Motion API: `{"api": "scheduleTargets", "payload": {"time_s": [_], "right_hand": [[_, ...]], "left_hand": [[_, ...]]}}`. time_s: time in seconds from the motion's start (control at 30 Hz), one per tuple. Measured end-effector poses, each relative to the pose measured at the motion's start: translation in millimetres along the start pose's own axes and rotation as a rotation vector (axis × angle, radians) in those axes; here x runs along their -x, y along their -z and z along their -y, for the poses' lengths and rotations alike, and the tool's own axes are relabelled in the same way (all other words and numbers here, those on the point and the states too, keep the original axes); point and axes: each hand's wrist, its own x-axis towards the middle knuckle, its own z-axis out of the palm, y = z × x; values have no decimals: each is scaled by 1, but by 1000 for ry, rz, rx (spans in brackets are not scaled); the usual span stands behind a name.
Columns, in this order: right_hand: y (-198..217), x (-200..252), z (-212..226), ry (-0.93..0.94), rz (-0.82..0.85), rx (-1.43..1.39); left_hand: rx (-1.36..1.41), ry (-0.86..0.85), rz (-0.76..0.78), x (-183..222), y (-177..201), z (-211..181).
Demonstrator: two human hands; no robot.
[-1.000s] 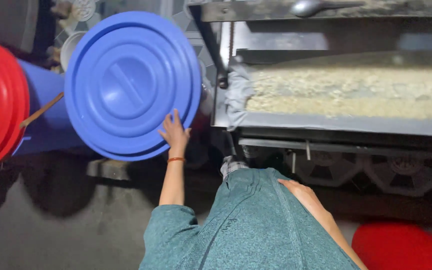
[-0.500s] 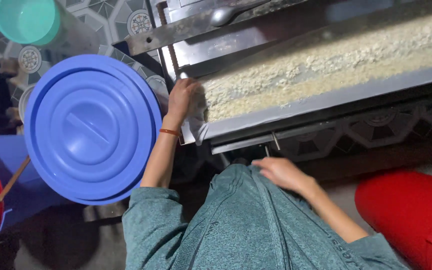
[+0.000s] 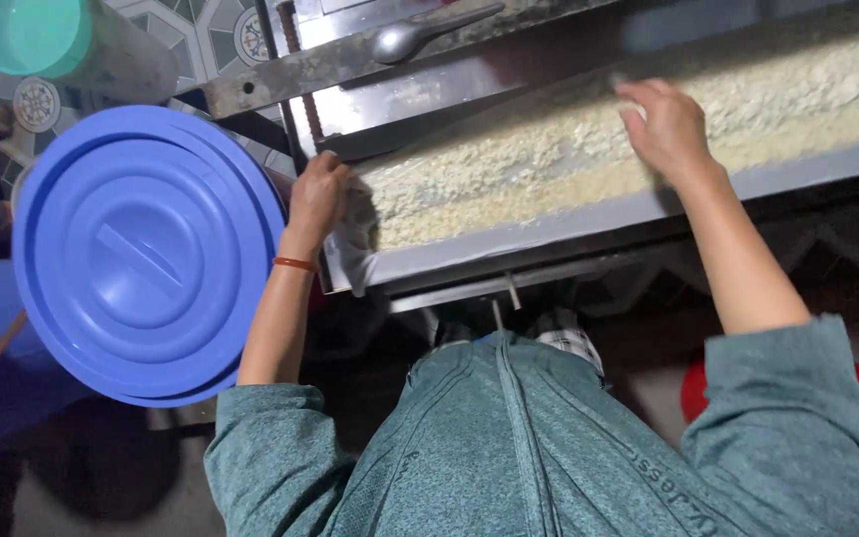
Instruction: The person is scooping a white grainy mixture from a large red basin into a long, cloth-lined metal mold. They then level the mixture with their hands and a spoon before folding the cloth over the top.
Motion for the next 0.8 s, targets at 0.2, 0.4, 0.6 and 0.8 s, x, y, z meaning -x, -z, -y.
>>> {"api": "scheduleTargets", "payload": {"time_s": [0.2, 0.4, 0.6, 0.8], "right_hand": [[-54, -82, -125, 145, -90, 425], [-55, -104, -147, -144, 397, 618], [-13, -80, -101, -9, 354, 633], [1, 0, -118, 493, 55, 419]], "left_hand": [[91, 446, 8, -1, -9, -7], [171, 397, -189, 19, 9, -17], [88, 475, -329, 34, 12, -22], [115, 480, -306, 64, -6, -11]]}}
